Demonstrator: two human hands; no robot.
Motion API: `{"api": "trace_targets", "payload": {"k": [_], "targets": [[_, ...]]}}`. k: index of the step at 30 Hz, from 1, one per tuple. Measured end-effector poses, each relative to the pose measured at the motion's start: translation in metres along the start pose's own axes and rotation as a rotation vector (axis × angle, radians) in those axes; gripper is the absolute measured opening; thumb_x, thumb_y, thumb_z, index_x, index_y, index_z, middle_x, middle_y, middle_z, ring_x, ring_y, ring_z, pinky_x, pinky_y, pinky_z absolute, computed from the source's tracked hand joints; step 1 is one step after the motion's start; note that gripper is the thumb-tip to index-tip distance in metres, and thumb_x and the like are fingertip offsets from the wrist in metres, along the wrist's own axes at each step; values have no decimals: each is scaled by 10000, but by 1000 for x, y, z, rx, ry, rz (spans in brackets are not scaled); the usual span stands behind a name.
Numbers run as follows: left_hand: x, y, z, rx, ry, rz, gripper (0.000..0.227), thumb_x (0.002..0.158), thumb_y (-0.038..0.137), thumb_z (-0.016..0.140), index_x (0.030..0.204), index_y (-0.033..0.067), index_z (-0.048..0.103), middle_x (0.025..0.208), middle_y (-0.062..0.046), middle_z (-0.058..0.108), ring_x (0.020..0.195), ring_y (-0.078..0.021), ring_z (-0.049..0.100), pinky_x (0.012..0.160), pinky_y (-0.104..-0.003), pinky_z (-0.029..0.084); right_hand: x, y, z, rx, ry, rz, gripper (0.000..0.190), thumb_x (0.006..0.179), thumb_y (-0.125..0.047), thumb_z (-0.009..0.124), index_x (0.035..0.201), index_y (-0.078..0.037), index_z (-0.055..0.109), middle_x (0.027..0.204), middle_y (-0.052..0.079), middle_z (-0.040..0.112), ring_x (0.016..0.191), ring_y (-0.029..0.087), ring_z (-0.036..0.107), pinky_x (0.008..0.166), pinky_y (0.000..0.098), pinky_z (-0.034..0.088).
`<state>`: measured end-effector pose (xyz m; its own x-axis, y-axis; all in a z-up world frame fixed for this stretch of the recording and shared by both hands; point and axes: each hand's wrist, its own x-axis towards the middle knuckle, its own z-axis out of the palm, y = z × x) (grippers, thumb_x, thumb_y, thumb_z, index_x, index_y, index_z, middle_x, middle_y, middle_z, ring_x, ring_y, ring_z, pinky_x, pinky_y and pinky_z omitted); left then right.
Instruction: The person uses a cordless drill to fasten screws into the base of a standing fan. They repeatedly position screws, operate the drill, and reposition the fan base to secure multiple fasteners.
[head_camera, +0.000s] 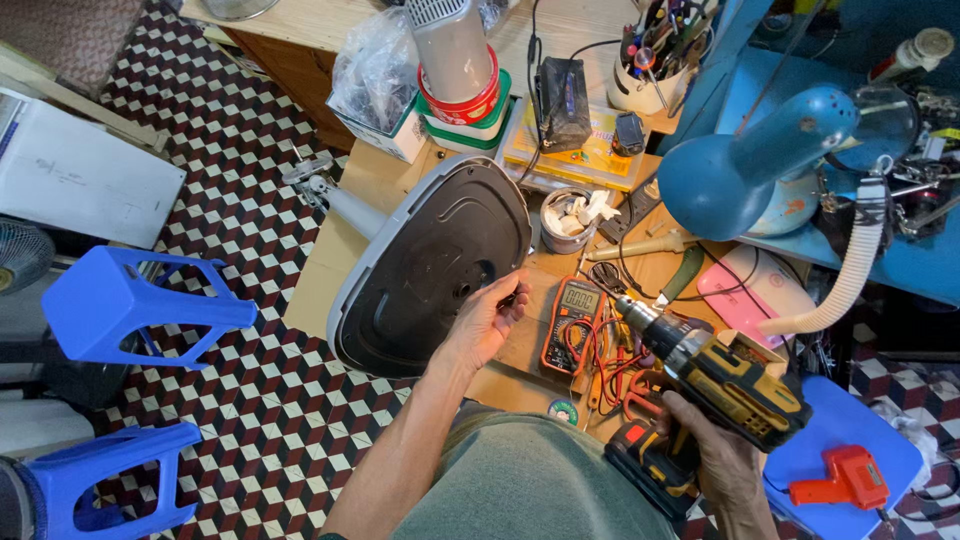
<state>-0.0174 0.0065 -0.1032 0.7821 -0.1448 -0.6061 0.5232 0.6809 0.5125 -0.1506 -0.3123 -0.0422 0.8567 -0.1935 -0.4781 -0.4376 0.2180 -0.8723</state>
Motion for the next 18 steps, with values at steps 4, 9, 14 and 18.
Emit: {"api": "trace_targets", "payload": {"k": [4, 9, 14, 18], "targets": [[-6, 9, 7, -222, -28, -57, 321, 932, 223, 753, 1181, 24, 717, 965, -54, 711, 778, -95, 641, 658, -200, 537, 11, -11, 19, -38, -157, 14, 208, 867, -136, 734, 1001, 14, 680, 732, 92, 685, 655, 188, 651, 603, 345, 545], [-14, 16, 15, -380, -24, -83, 350, 923, 259, 764, 1185, 32, 717, 961, -25, 698, 759, -73, 620, 625, -185, 512, 21, -13, 35, -185, -252, 22, 253, 874, -243, 736, 961, -6, 727, 739, 79, 712, 686, 166, 662, 632, 331, 541], [-19, 13, 21, -434, 9, -62, 371, 908, 271, 776, 1190, 38, 716, 950, -12, 692, 742, -70, 604, 576, -183, 467, 25, -11, 37, -224, -305, 12, 281, 856, -289, 761, 919, -19, 717, 734, 75, 726, 693, 173, 682, 646, 342, 561], [-19, 8, 25, -440, 43, -26, 371, 911, 265, 771, 1199, 41, 707, 961, -10, 694, 723, -58, 573, 569, -183, 451, 22, -10, 38, -250, -297, -28, 239, 832, -254, 782, 937, -46, 732, 726, 67, 722, 684, 173, 682, 640, 343, 565]]}}
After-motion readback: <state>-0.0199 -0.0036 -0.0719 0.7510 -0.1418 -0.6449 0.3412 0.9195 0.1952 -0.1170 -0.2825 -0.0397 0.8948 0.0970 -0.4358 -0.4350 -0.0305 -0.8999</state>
